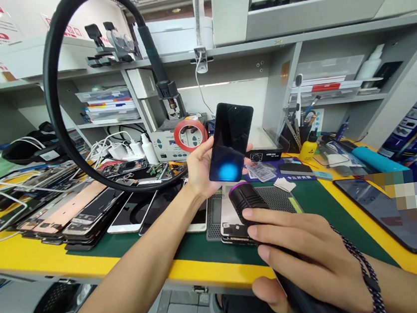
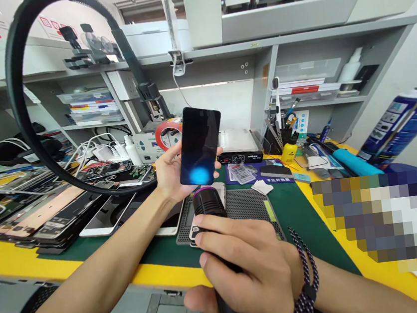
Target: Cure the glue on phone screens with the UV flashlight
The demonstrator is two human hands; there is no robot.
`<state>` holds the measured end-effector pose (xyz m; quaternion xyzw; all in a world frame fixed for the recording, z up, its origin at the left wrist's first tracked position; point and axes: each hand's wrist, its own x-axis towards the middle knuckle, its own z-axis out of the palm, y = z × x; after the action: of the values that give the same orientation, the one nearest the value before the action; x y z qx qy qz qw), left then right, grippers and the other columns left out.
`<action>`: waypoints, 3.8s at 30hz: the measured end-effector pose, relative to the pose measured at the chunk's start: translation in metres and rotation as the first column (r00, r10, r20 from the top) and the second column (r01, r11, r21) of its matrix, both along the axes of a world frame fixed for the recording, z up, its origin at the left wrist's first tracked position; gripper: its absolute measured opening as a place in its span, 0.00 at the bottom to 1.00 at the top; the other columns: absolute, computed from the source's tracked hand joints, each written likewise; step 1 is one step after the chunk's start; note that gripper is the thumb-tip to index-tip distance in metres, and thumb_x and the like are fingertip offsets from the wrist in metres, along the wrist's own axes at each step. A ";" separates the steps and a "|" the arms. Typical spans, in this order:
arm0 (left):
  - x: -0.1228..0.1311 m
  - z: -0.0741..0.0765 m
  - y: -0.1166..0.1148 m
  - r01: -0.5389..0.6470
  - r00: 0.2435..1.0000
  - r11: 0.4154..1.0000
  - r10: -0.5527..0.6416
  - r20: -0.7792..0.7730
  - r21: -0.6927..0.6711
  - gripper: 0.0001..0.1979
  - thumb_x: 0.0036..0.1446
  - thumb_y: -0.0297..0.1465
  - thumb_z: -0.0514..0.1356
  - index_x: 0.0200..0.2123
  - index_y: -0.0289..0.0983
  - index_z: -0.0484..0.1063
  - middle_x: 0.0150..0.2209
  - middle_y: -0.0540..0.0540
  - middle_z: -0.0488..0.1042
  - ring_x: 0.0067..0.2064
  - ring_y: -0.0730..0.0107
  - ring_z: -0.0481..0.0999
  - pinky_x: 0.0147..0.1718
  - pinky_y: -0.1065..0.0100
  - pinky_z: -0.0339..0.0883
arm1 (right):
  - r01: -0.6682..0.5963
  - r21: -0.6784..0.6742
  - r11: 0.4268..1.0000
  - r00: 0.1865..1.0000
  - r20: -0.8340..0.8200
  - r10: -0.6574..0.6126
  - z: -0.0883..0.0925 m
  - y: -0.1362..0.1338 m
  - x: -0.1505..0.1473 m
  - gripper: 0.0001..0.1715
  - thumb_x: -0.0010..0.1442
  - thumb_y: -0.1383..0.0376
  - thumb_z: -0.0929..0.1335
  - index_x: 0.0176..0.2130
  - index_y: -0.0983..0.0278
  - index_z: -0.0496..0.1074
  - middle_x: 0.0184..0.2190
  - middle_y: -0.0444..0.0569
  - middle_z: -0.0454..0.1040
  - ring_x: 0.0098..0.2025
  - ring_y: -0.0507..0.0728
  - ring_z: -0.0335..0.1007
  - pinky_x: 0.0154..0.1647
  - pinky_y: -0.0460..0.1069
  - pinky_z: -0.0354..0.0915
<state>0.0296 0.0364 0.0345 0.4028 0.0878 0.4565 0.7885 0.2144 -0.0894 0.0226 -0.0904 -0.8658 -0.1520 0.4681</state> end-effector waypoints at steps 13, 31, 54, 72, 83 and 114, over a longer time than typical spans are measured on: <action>-0.001 0.002 0.000 -0.027 1.000 1.000 0.027 -0.009 -0.004 0.31 0.67 0.43 0.45 0.55 0.25 0.74 0.51 0.27 0.78 0.41 0.46 0.82 0.39 0.52 0.75 | -0.040 0.022 0.999 0.999 -0.012 0.040 -0.007 0.005 -0.007 0.16 0.63 0.58 0.73 0.33 0.70 0.75 0.36 0.54 0.79 0.53 0.59 0.77 0.51 0.48 0.77; -0.006 -0.001 0.005 -0.051 0.991 0.998 0.053 0.122 -0.027 0.29 0.67 0.45 0.47 0.54 0.29 0.76 0.52 0.33 0.78 0.40 0.52 0.82 0.40 0.54 0.75 | 0.119 -0.065 0.991 0.987 -0.099 -0.125 -0.005 0.002 0.002 0.05 0.56 0.72 0.72 0.36 0.70 0.74 0.34 0.52 0.78 0.45 0.57 0.79 0.49 0.47 0.78; -0.005 0.006 -0.004 -0.028 0.996 0.998 0.023 0.082 0.062 0.30 0.68 0.44 0.44 0.54 0.28 0.76 0.52 0.31 0.77 0.42 0.49 0.82 0.40 0.55 0.75 | 0.148 -0.061 0.987 0.989 0.001 -0.148 -0.006 0.001 0.003 0.12 0.57 0.73 0.73 0.42 0.70 0.72 0.40 0.54 0.79 0.54 0.60 0.75 0.52 0.49 0.77; 0.004 0.009 -0.015 0.029 0.997 0.998 -0.032 0.067 0.052 0.32 0.68 0.44 0.44 0.54 0.26 0.76 0.52 0.31 0.77 0.41 0.51 0.82 0.41 0.54 0.75 | -0.013 0.002 1.000 1.000 -0.024 0.013 -0.022 0.002 -0.021 0.08 0.66 0.65 0.68 0.33 0.61 0.73 0.38 0.46 0.80 0.53 0.56 0.77 0.48 0.47 0.78; 0.004 0.014 -0.022 0.013 0.998 0.999 -0.015 0.053 0.044 0.33 0.67 0.46 0.42 0.53 0.27 0.76 0.51 0.33 0.78 0.40 0.54 0.82 0.40 0.57 0.76 | 0.185 -0.148 0.971 0.979 0.117 -0.169 -0.008 -0.020 -0.014 0.09 0.58 0.75 0.71 0.35 0.62 0.72 0.40 0.46 0.80 0.54 0.56 0.76 0.52 0.48 0.77; -0.016 0.028 -0.026 0.071 0.960 0.997 -0.075 0.269 0.027 0.35 0.67 0.48 0.41 0.55 0.28 0.74 0.53 0.30 0.77 0.41 0.53 0.80 0.41 0.54 0.72 | 0.375 -0.306 0.875 0.905 -0.084 -0.417 -0.018 0.023 0.003 0.07 0.61 0.64 0.71 0.32 0.60 0.69 0.27 0.40 0.73 0.24 0.49 0.73 0.25 0.41 0.68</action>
<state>0.0136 0.0100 0.0620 0.3464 -0.0392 0.4784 0.8060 0.2179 -0.0661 0.0051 -0.3430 -0.8044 -0.1126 0.4718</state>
